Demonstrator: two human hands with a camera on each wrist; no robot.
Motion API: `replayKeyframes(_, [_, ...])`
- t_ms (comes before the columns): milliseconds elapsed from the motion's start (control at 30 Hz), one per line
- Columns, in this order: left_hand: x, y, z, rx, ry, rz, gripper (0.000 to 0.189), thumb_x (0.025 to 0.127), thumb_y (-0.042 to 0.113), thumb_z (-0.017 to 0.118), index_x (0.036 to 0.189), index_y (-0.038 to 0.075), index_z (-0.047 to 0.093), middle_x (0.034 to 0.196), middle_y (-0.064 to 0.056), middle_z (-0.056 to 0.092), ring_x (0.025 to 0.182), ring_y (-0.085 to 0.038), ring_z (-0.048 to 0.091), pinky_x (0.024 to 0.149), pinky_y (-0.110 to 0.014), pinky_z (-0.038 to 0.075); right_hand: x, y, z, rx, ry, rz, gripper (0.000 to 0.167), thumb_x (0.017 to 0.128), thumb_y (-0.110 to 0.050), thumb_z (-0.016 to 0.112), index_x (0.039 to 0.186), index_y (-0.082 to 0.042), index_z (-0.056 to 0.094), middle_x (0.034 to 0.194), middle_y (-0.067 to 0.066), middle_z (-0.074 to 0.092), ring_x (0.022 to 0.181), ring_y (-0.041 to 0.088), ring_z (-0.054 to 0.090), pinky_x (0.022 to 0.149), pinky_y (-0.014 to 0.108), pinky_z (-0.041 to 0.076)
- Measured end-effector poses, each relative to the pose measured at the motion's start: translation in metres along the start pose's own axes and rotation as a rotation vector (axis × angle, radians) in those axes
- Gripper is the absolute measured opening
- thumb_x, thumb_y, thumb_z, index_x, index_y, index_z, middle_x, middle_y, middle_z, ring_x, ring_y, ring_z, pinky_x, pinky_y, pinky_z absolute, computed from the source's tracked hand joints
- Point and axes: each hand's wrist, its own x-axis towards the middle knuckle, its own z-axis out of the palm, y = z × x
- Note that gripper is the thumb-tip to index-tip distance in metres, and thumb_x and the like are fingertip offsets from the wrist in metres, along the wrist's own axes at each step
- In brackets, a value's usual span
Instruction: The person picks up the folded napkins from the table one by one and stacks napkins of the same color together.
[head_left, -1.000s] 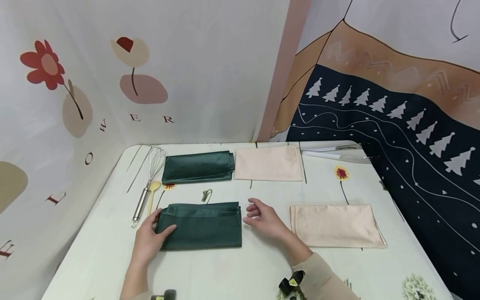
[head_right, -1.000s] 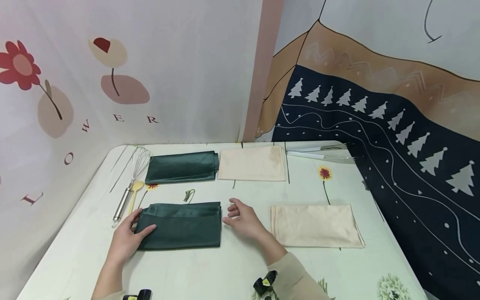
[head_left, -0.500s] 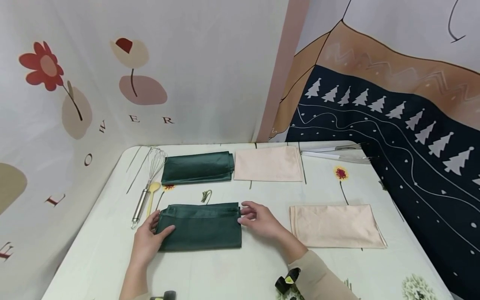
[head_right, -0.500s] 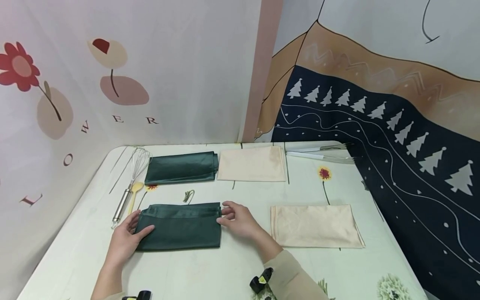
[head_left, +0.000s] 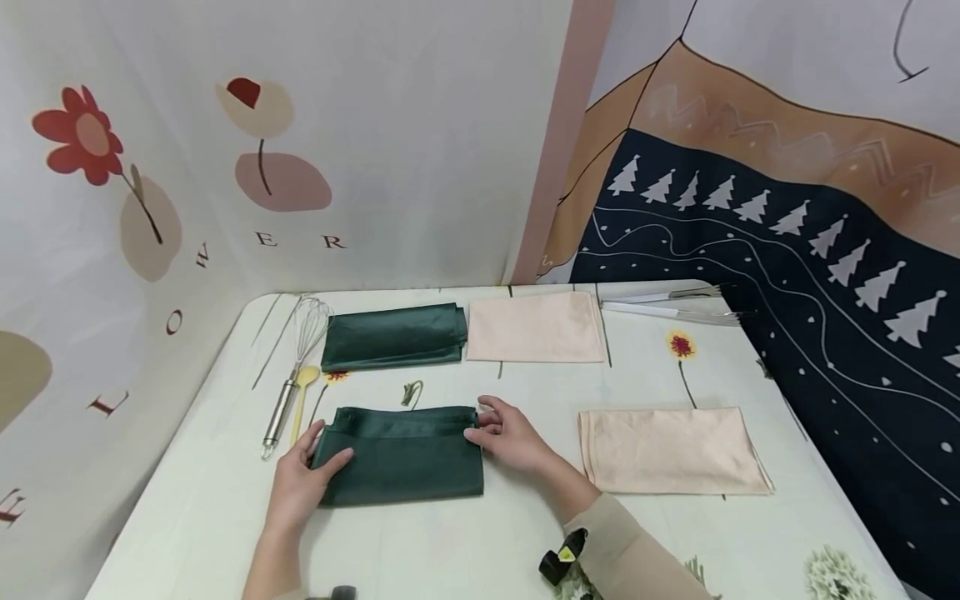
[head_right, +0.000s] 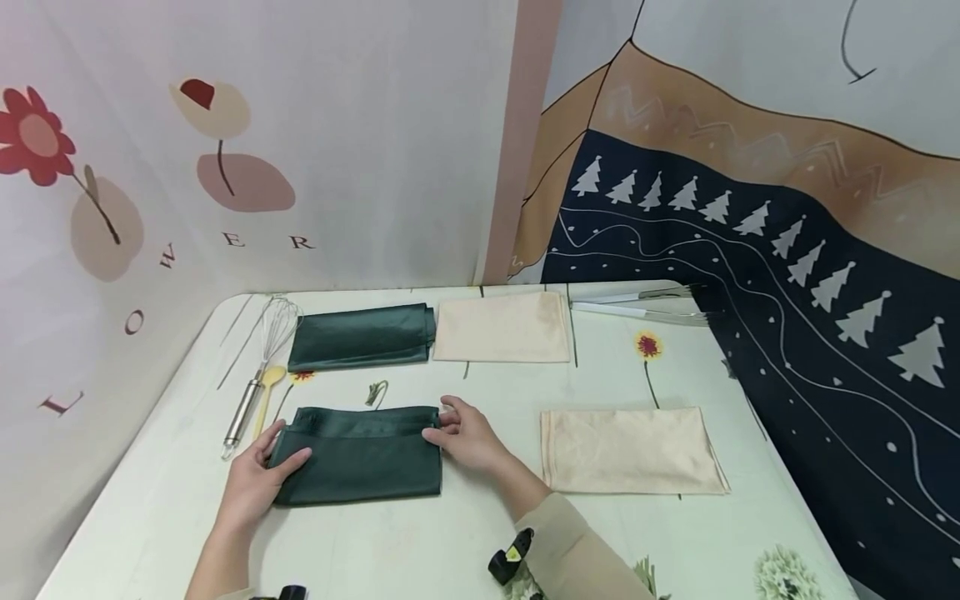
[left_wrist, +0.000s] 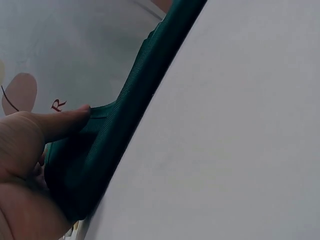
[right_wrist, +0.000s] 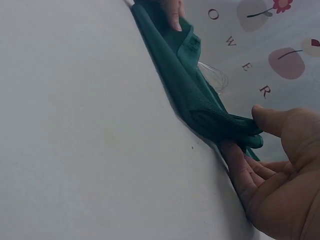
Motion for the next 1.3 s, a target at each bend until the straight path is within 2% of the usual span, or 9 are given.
replayKeyframes(233, [0.0, 0.004, -0.002, -0.048, 0.031, 0.0, 0.069, 0.095, 0.023, 0.073, 0.153, 0.001, 0.041, 0.15, -0.027, 0.046, 0.144, -0.038, 0.038, 0.113, -0.05, 0.036, 0.007, 0.001, 0.004, 0.062, 0.033, 0.001, 0.065, 0.094, -0.019, 0.074, 0.149, -0.001, 0.044, 0.131, 0.019, 0.057, 0.09, 0.018, 0.064, 0.072, 0.032, 0.057])
replayKeyframes(433, [0.0, 0.001, -0.002, -0.026, 0.033, -0.067, 0.076, 0.094, 0.034, 0.073, 0.148, -0.008, 0.042, 0.147, -0.032, 0.046, 0.138, -0.043, 0.044, 0.109, -0.052, 0.041, 0.004, 0.0, 0.004, 0.105, 0.012, 0.092, 0.068, 0.092, -0.023, 0.077, 0.146, 0.002, 0.047, 0.116, 0.014, 0.065, 0.074, 0.015, 0.063, 0.062, 0.031, 0.057])
replayKeyframes(600, [-0.005, -0.001, -0.014, 0.046, 0.065, -0.146, 0.083, 0.095, 0.056, 0.064, 0.145, -0.008, 0.046, 0.144, -0.032, 0.049, 0.136, -0.047, 0.045, 0.11, -0.056, 0.04, -0.003, 0.0, -0.005, 0.161, -0.05, 0.175, 0.047, 0.096, -0.028, 0.072, 0.127, 0.006, 0.062, 0.087, 0.011, 0.073, 0.054, 0.012, 0.064, 0.047, 0.025, 0.053])
replayKeyframes(733, [-0.008, -0.001, -0.026, 0.098, -0.002, -0.19, 0.093, 0.094, 0.069, 0.054, 0.144, -0.008, 0.047, 0.148, -0.033, 0.043, 0.137, -0.05, 0.039, 0.109, -0.06, 0.038, -0.008, -0.003, -0.01, 0.163, -0.142, 0.228, 0.037, 0.097, -0.033, 0.069, 0.109, 0.002, 0.071, 0.077, 0.01, 0.073, 0.049, 0.012, 0.064, 0.042, 0.022, 0.049])
replayKeyframes(933, [-0.003, -0.002, -0.023, -0.018, -0.037, -0.153, 0.082, 0.097, 0.056, 0.06, 0.146, -0.008, 0.045, 0.148, -0.029, 0.046, 0.142, -0.043, 0.038, 0.113, -0.052, 0.037, -0.01, -0.011, -0.006, 0.069, -0.166, 0.106, 0.038, 0.099, -0.031, 0.067, 0.119, 0.002, 0.068, 0.092, 0.007, 0.068, 0.072, 0.015, 0.065, 0.058, 0.027, 0.055])
replayKeyframes(1067, [0.002, -0.003, -0.013, -0.104, 0.004, -0.125, 0.074, 0.096, 0.043, 0.069, 0.149, -0.002, 0.044, 0.146, -0.022, 0.053, 0.128, -0.02, 0.057, 0.099, -0.024, 0.049, -0.012, -0.015, 0.002, 0.015, -0.107, 0.026, 0.044, 0.098, -0.027, 0.068, 0.131, 0.002, 0.063, 0.117, 0.011, 0.066, 0.095, 0.018, 0.062, 0.075, 0.031, 0.055])
replayKeyframes(1133, [0.003, -0.004, -0.01, -0.142, 0.03, -0.133, 0.075, 0.095, 0.04, 0.072, 0.152, 0.002, 0.042, 0.147, -0.019, 0.053, 0.122, -0.01, 0.057, 0.098, -0.019, 0.048, -0.013, -0.015, 0.007, 0.035, -0.084, 0.007, 0.044, 0.098, -0.024, 0.069, 0.131, 0.003, 0.062, 0.122, 0.014, 0.065, 0.102, 0.019, 0.06, 0.08, 0.032, 0.054])
replayKeyframes(1200, [0.004, -0.005, -0.008, -0.197, 0.045, -0.142, 0.076, 0.095, 0.034, 0.073, 0.155, 0.003, 0.038, 0.15, -0.019, 0.049, 0.125, -0.012, 0.056, 0.105, -0.025, 0.045, -0.012, -0.013, 0.013, 0.099, -0.07, 0.022, 0.044, 0.098, -0.023, 0.069, 0.132, 0.004, 0.058, 0.125, 0.016, 0.064, 0.105, 0.021, 0.061, 0.086, 0.035, 0.054])
replayKeyframes(1300, [0.004, -0.005, -0.008, -0.245, 0.036, -0.148, 0.078, 0.096, 0.03, 0.072, 0.156, 0.0, 0.033, 0.151, -0.022, 0.043, 0.14, -0.026, 0.045, 0.116, -0.041, 0.034, -0.013, -0.011, 0.019, 0.222, -0.021, 0.077, 0.063, 0.097, -0.023, 0.07, 0.145, 0.005, 0.041, 0.13, 0.02, 0.063, 0.112, 0.026, 0.064, 0.095, 0.042, 0.053])
